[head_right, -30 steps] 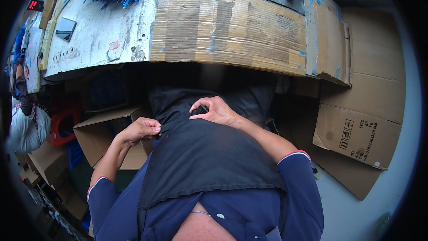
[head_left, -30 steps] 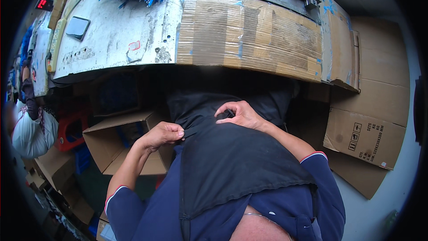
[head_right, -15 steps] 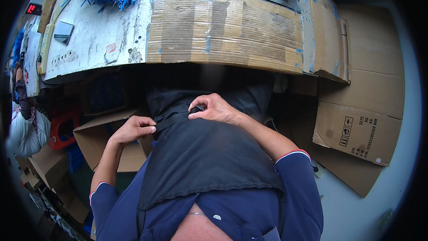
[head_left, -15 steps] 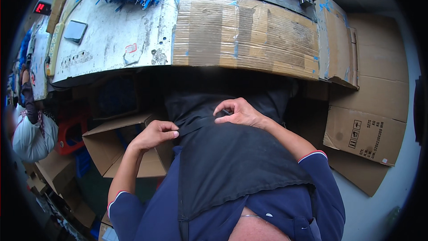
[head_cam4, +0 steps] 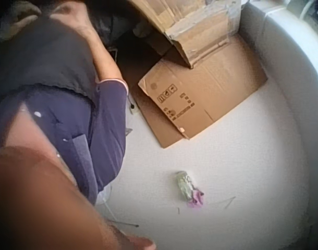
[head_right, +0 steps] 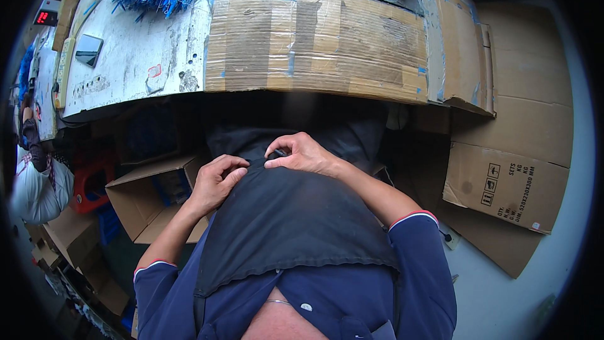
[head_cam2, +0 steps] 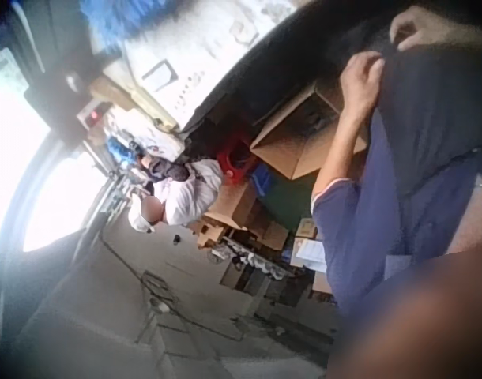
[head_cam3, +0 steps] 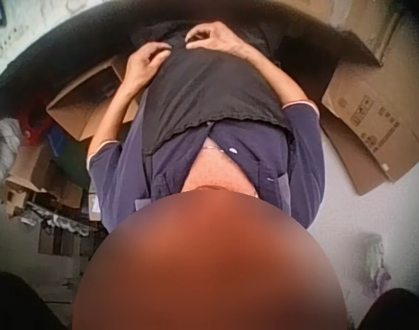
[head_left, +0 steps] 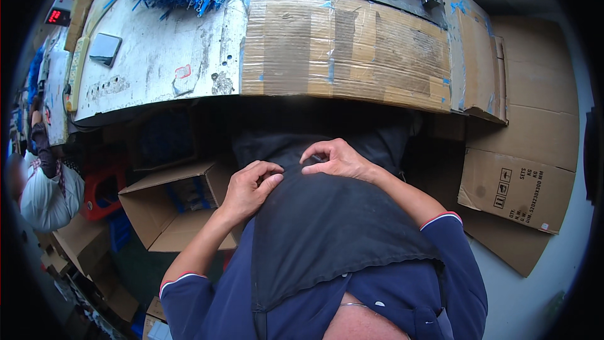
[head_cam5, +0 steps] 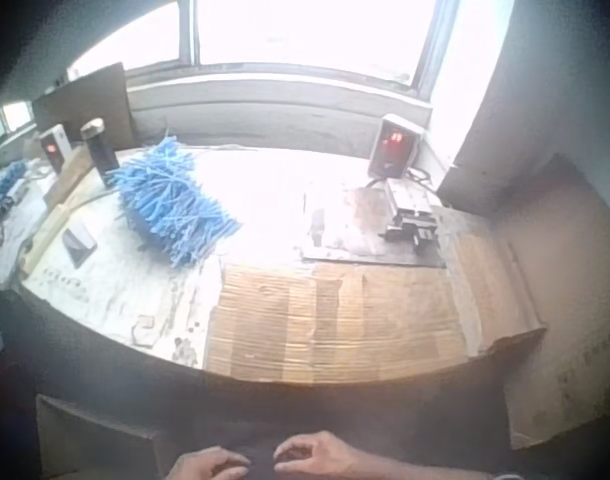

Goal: The person is bundling blue wires together and then placing them into a cardboard box.

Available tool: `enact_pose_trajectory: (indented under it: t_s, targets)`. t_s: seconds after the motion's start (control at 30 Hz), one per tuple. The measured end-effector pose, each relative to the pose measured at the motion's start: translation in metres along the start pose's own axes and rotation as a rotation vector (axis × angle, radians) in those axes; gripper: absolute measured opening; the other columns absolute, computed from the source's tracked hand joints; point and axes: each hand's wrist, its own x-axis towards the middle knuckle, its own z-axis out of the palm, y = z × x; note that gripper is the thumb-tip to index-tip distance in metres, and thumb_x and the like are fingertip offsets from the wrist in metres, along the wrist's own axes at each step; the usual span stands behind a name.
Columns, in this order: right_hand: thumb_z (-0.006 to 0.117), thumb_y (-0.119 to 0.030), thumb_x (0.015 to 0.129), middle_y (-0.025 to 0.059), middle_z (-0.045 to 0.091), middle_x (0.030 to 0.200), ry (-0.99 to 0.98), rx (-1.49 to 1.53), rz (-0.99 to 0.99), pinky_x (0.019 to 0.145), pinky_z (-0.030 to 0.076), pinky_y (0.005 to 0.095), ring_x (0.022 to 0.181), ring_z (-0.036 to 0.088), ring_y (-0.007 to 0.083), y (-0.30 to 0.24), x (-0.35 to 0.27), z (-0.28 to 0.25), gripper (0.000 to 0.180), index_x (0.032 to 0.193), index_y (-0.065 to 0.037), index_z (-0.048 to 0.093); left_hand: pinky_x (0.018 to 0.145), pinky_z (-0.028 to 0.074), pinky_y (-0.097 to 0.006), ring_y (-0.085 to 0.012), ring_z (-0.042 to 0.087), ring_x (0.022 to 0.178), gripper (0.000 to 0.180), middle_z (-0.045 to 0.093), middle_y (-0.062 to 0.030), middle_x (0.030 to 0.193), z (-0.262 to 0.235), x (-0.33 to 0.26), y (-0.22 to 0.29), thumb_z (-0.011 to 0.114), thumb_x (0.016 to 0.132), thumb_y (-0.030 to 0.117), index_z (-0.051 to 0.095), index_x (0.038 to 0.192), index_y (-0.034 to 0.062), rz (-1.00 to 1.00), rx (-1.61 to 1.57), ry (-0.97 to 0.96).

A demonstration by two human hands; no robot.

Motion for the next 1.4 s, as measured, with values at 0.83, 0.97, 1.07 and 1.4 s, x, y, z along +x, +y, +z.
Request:
enact_pose_trajectory:
  t_s: [0.83,0.97,1.07,1.4]
  targets:
    - [0.024,-0.064,0.107,0.0157,0.071,0.091,0.166,0.48,0.004,0.043,0.038,0.0235,0.05,0.052,0.0111,0.017,0.0,-0.017,0.081,0.146,0.004,0.043,0.082,0.056,-0.028,-0.0111,0.069,0.086,0.028,0.076,-0.0075,0.099,0.026,0.06,0.032,0.077,0.09,0.013,0.074,0.115,0.0021,0.109,0.057,-0.119]
    - [0.023,-0.068,0.105,0.0176,0.071,0.095,0.168,0.447,-0.023,0.043,0.038,0.0239,0.047,0.051,0.011,0.013,-0.004,-0.008,0.087,0.15,0.004,0.039,0.08,0.055,-0.025,-0.0096,0.067,0.086,0.022,0.076,-0.0082,0.1,0.04,0.061,0.025,0.074,0.093,0.011,0.073,0.112,-0.0017,-0.097,-0.514,-0.078]
    - [0.022,-0.069,0.104,0.0163,0.072,0.094,0.12,0.414,-0.067,0.044,0.039,0.0237,0.048,0.052,0.0105,0.013,-0.005,-0.003,0.088,0.152,0.004,0.038,0.079,0.055,-0.024,-0.0087,0.067,0.087,0.02,0.075,-0.0066,0.099,0.048,0.06,0.021,0.074,0.093,0.009,0.073,0.109,-0.0028,-0.143,-0.548,-0.104]
    - [0.026,-0.076,0.1,0.0115,0.074,0.092,0.084,0.289,-0.095,0.05,0.041,0.024,0.058,0.053,0.0083,0.009,-0.006,-0.009,0.095,0.151,0.002,0.041,0.082,0.054,-0.025,-0.0085,0.067,0.089,0.02,0.076,-0.0056,0.099,0.041,0.059,0.019,0.077,0.091,0.01,0.076,0.107,-0.0011,-0.071,-0.432,-0.144]
